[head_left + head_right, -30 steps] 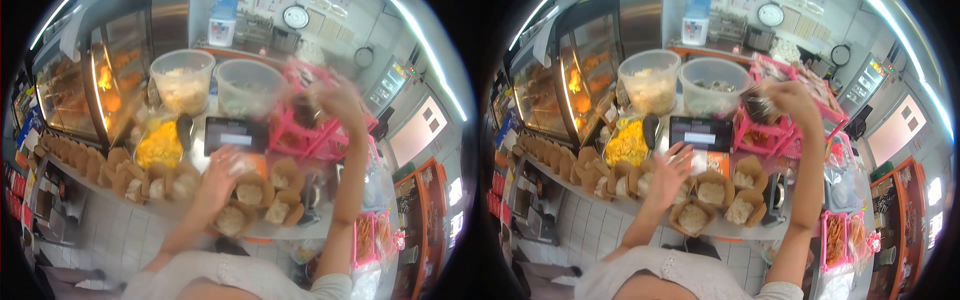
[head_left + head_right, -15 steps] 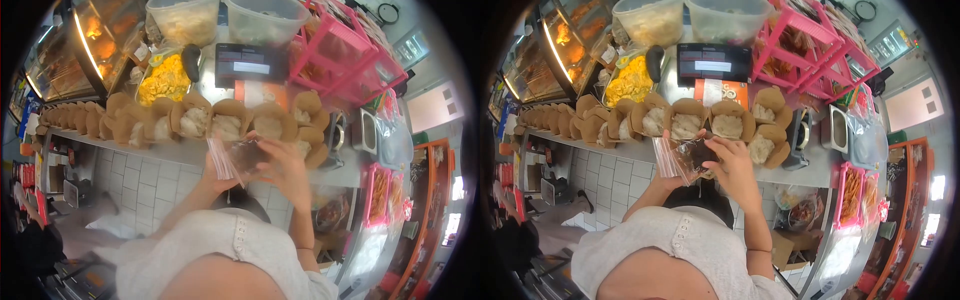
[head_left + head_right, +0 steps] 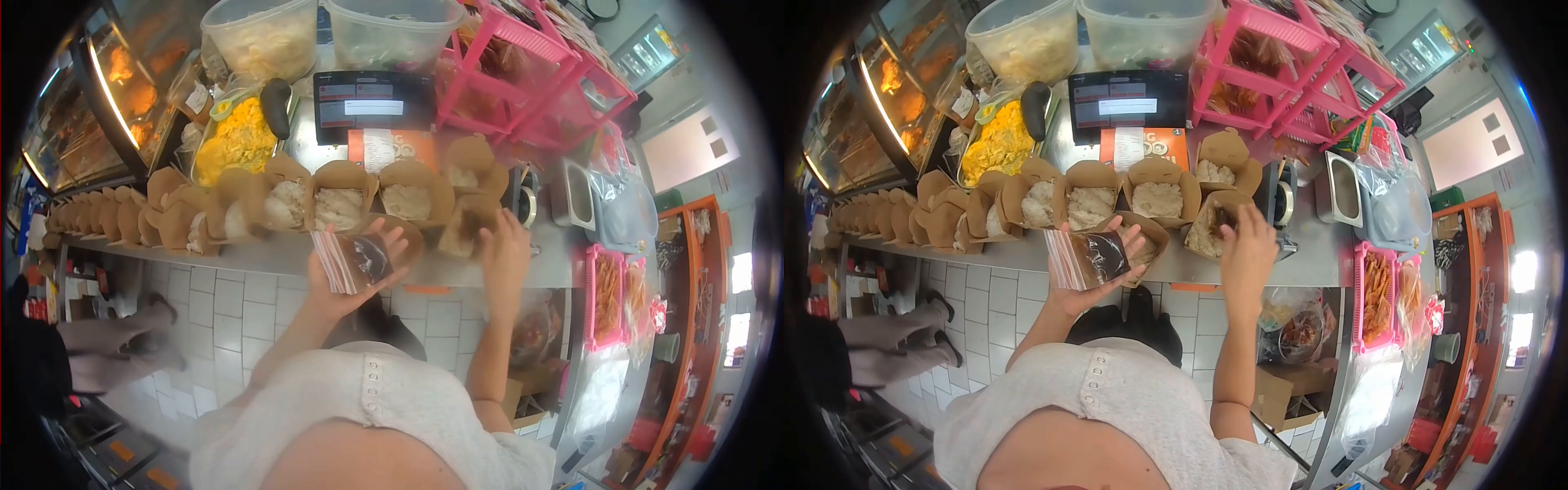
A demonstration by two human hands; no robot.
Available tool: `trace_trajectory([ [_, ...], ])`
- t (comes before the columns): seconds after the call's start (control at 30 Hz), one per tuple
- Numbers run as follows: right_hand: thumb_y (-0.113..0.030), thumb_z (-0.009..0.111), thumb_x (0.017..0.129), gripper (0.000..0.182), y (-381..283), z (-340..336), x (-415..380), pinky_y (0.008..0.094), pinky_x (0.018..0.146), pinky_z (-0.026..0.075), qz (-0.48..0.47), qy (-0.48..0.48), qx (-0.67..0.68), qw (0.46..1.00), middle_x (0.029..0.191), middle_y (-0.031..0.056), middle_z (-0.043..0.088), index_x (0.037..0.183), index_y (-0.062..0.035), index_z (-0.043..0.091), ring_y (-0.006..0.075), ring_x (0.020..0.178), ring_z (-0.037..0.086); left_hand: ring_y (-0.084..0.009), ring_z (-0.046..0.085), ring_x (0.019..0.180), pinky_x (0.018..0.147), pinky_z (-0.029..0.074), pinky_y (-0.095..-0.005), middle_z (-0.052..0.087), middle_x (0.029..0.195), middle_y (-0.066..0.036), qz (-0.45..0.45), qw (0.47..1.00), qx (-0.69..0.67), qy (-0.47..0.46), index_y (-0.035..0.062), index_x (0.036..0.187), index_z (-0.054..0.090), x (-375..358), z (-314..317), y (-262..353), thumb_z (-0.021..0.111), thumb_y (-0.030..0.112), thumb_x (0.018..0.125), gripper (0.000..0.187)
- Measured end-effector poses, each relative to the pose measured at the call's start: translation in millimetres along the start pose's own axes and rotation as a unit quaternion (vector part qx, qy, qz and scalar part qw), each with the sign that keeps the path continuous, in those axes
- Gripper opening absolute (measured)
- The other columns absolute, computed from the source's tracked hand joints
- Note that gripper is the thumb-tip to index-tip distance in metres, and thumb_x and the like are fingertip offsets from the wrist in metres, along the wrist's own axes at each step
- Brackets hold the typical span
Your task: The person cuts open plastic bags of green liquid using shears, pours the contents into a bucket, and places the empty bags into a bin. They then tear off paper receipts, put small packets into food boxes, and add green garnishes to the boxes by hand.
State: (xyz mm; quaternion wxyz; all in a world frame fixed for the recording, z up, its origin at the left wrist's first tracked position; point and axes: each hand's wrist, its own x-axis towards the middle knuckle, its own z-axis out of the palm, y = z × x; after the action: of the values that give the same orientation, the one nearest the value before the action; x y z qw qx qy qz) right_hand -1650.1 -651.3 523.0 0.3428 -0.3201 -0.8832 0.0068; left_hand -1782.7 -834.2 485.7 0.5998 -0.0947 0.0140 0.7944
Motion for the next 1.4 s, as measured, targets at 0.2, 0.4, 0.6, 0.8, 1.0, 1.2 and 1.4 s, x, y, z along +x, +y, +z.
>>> trace_trajectory([
  [0.2,-0.006,0.065,0.067,0.024,-83,3,-33,0.035,0.072,0.043,-0.02,-0.211,0.365,0.906,0.091,0.0121,0.059,0.091,-0.0028,0.06,0.0271,0.083,0.055,-0.0274,0.032,0.121,0.099,0.023,-0.051,0.032,0.132,-0.016,0.005,0.995,0.099,-0.013,0.0073,0.129,0.033,-2,-1,-10,0.039,0.059,0.079,0.072],
  [0.4,0.004,0.059,0.07,0.011,-43,3,8,0.026,0.057,0.045,0.122,-0.145,0.432,0.882,0.068,0.0071,0.06,0.079,0.0,0.063,0.0141,0.059,0.057,-0.0284,0.03,0.122,0.1,0.022,-0.0502,0.032,0.131,-0.017,0.011,1.0,0.011,0.006,0.0077,0.127,0.035,-1,-1,-11,0.042,0.053,0.08,0.066],
  [0.6,-0.003,0.058,0.074,0.015,3,14,63,0.0305,0.063,0.044,0.013,0.017,0.177,0.984,0.078,0.0106,0.061,0.088,0.0002,0.062,0.0219,0.067,0.056,-0.0305,0.026,0.125,0.101,0.02,-0.0507,0.031,0.132,-0.017,0.031,0.999,-0.021,-0.006,0.0073,0.127,0.035,1,6,-8,0.044,0.052,0.08,0.066],
  [0.8,-0.003,0.058,0.069,0.014,-81,-2,-3,0.0377,0.067,0.043,-0.059,-0.291,0.394,0.87,0.082,0.0119,0.059,0.083,-0.0022,0.059,0.0273,0.076,0.056,-0.0294,0.03,0.123,0.101,0.022,-0.0479,0.031,0.132,-0.016,0.016,1.0,-0.019,-0.008,0.0089,0.13,0.031,-1,1,-9,0.041,0.052,0.08,0.067],
  [1.0,-0.002,0.061,0.07,0.007,-82,8,0,0.0308,0.06,0.045,-0.015,-0.243,0.388,0.889,0.071,0.011,0.06,0.076,-0.0005,0.061,0.0229,0.064,0.058,-0.0272,0.033,0.121,0.1,0.025,-0.045,0.03,0.134,-0.014,0.014,0.999,0.029,-0.022,0.0105,0.132,0.03,-5,-3,-6,0.044,0.047,0.078,0.067],
  [1.2,-0.001,0.06,0.071,0.01,-39,42,47,0.0289,0.059,0.045,0.067,-0.119,0.35,0.927,0.074,0.012,0.062,0.081,0.0009,0.062,0.0213,0.064,0.058,-0.0271,0.027,0.125,0.102,0.022,-0.043,0.028,0.135,-0.017,0.064,0.998,-0.007,-0.014,0.0076,0.13,0.031,-11,4,-2,0.047,0.042,0.078,0.065],
  [1.4,-0.005,0.062,0.07,0.023,-58,11,20,0.0383,0.067,0.043,-0.035,-0.157,0.291,0.943,0.088,0.0155,0.058,0.093,-0.0024,0.059,0.03,0.071,0.055,-0.0278,0.026,0.126,0.103,0.02,-0.0428,0.028,0.134,-0.017,0.09,0.996,-0.005,-0.001,0.0069,0.129,0.032,-18,3,3,0.048,0.041,0.077,0.065],
])
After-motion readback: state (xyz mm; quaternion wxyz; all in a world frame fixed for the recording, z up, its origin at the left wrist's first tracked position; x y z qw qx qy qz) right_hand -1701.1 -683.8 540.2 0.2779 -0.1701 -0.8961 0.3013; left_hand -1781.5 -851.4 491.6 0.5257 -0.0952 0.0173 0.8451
